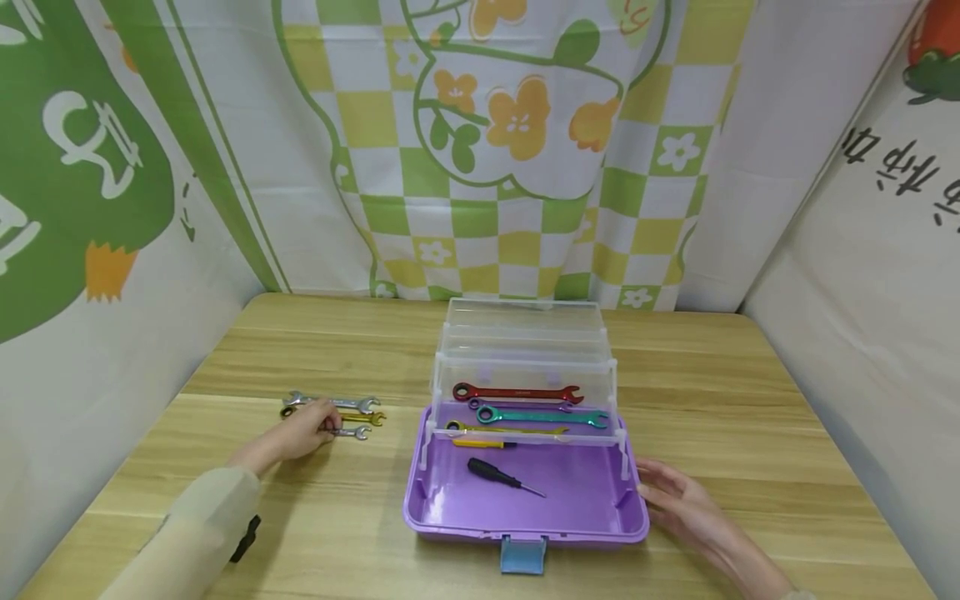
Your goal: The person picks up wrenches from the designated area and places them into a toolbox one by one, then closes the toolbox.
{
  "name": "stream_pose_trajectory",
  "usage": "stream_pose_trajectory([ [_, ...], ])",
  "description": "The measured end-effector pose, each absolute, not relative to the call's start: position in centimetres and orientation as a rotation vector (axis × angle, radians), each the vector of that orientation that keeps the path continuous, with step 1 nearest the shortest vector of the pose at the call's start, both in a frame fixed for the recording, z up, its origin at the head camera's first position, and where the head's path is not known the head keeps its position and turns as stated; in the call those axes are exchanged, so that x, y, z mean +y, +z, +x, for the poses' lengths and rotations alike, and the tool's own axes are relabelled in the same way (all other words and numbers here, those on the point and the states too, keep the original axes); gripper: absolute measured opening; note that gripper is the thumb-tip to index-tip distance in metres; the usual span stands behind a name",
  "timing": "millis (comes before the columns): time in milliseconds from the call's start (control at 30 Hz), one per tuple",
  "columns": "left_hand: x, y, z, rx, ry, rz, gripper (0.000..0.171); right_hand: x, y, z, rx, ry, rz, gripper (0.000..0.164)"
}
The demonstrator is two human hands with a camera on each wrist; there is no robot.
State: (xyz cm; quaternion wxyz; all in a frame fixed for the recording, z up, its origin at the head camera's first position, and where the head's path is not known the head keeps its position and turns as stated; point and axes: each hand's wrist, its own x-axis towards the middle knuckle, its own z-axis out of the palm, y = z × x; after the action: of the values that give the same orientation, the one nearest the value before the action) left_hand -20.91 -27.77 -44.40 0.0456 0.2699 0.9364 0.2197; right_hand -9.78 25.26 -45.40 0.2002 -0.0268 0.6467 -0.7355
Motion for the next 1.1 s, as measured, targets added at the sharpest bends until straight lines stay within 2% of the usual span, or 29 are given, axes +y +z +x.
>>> stream_pose_trajectory([
  [300, -27.2, -43.9, -20.9, 2.917, 0.494, 0.771, 0.013, 25.3, -45.4, -9.8, 1.776, -2.072, -0.095, 0.037],
  [700, -26.7, -43.2, -21.8, 2.791, 0.555, 0.669, 0.014, 25.3, -45.3, -9.8, 1.862, -2.005, -0.061, 0.057],
  [967, -26.7, -43.4, -21.9, 2.811, 0.575, 0.644, 0.017, 25.3, -45.5, -9.8, 1.750, -2.087, -0.130, 0.032],
  [1100, -27.0, -43.6, -21.9, 2.816, 0.597, 0.667, 0.017, 25.3, -45.4, -9.8, 1.788, -2.064, -0.102, 0.039],
])
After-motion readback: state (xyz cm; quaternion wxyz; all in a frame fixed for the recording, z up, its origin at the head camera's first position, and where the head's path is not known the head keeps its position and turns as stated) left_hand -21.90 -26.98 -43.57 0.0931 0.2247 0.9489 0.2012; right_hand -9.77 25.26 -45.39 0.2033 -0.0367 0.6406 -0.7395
